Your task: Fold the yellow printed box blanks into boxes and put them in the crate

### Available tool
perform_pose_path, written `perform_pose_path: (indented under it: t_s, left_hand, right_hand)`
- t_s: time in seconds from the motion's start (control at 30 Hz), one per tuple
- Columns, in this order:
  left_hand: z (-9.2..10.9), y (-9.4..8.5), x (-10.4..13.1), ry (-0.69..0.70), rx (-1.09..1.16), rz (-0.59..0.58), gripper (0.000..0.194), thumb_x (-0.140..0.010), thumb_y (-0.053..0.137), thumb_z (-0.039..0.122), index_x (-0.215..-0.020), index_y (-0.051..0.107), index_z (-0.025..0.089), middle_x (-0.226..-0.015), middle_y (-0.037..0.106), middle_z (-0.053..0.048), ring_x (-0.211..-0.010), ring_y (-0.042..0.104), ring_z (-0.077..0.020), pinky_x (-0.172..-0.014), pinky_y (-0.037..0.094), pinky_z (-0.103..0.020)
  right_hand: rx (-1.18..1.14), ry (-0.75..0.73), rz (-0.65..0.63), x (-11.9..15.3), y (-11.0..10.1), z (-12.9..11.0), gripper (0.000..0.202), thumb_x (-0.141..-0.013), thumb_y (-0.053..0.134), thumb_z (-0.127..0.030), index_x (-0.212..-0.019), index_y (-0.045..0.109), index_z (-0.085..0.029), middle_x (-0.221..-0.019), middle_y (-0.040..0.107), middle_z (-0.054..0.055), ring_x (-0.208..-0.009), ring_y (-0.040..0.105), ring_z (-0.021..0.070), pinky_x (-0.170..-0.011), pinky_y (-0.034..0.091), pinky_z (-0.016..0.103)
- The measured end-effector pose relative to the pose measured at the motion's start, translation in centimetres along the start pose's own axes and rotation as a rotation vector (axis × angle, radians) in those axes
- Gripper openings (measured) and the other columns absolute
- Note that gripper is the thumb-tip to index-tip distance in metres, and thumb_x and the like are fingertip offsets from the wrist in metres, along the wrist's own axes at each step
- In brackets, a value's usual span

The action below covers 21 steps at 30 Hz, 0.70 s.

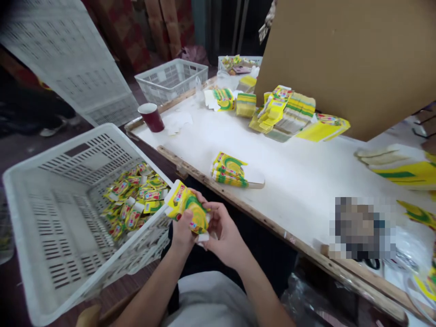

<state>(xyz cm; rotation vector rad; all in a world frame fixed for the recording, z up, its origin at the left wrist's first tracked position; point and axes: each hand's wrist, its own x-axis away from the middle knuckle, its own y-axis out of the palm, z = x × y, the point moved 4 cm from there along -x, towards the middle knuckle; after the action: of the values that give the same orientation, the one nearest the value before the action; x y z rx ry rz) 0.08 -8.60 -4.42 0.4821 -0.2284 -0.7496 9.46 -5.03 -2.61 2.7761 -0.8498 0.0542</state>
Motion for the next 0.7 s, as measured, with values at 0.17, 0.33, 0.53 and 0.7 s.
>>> perform_pose_path:
  t_s: [0.17,0.33,0.53,0.7]
  left_hand:
    - [0.9,-0.6,-0.3,0.069,-0.191,0.130,0.043,-0.062,0.075,0.045,-0.084,0.049,0.019,-0.067,0.046,0.006,-0.055,0.042,-0.0061,-0.052,0.036,-0.018]
    - [1.0,-0.3,-1.0,0.092,-0.113,-0.155,0.073,-0.049,0.078,0.057,-0.107,0.054,0.020,-0.089,0.062,-0.003,-0.077,0.059,-0.0156,-0.071,0.048,-0.028]
    - [0.9,0.4,-0.2,0.134,-0.041,-0.093,0.080,-0.049,0.077,0.058,-0.115,0.052,0.021,-0.099,0.061,-0.005,-0.085,0.059,-0.0169,-0.077,0.049,-0.029]
    - [1.1,0.4,0.8,0.078,-0.120,0.150,0.045,-0.062,0.076,0.039,-0.095,0.052,0.021,-0.065,0.047,0.008,-0.048,0.039,-0.0040,-0.045,0.035,-0.015]
  right_hand:
    - [0.020,0.037,0.139,-0.1,0.5,1.1,0.038,-0.064,0.071,-0.013,-0.098,0.059,-0.023,-0.080,0.062,-0.002,-0.069,0.055,0.0112,-0.061,0.045,0.022]
    - [-0.031,0.045,0.278,-0.7,-2.6,0.8,0.026,-0.059,0.075,-0.018,-0.084,0.071,-0.021,-0.078,0.070,0.000,-0.068,0.060,0.0140,-0.062,0.048,0.026]
    - [-0.054,0.008,0.321,-0.1,-1.6,0.4,0.024,-0.064,0.073,-0.020,-0.088,0.070,-0.022,-0.082,0.071,0.001,-0.073,0.062,0.0152,-0.063,0.048,0.025]
    - [0.004,-0.087,0.259,0.0,0.3,0.3,0.013,-0.072,0.065,-0.023,-0.085,0.065,-0.020,-0.078,0.068,0.001,-0.070,0.059,0.0141,-0.062,0.047,0.023]
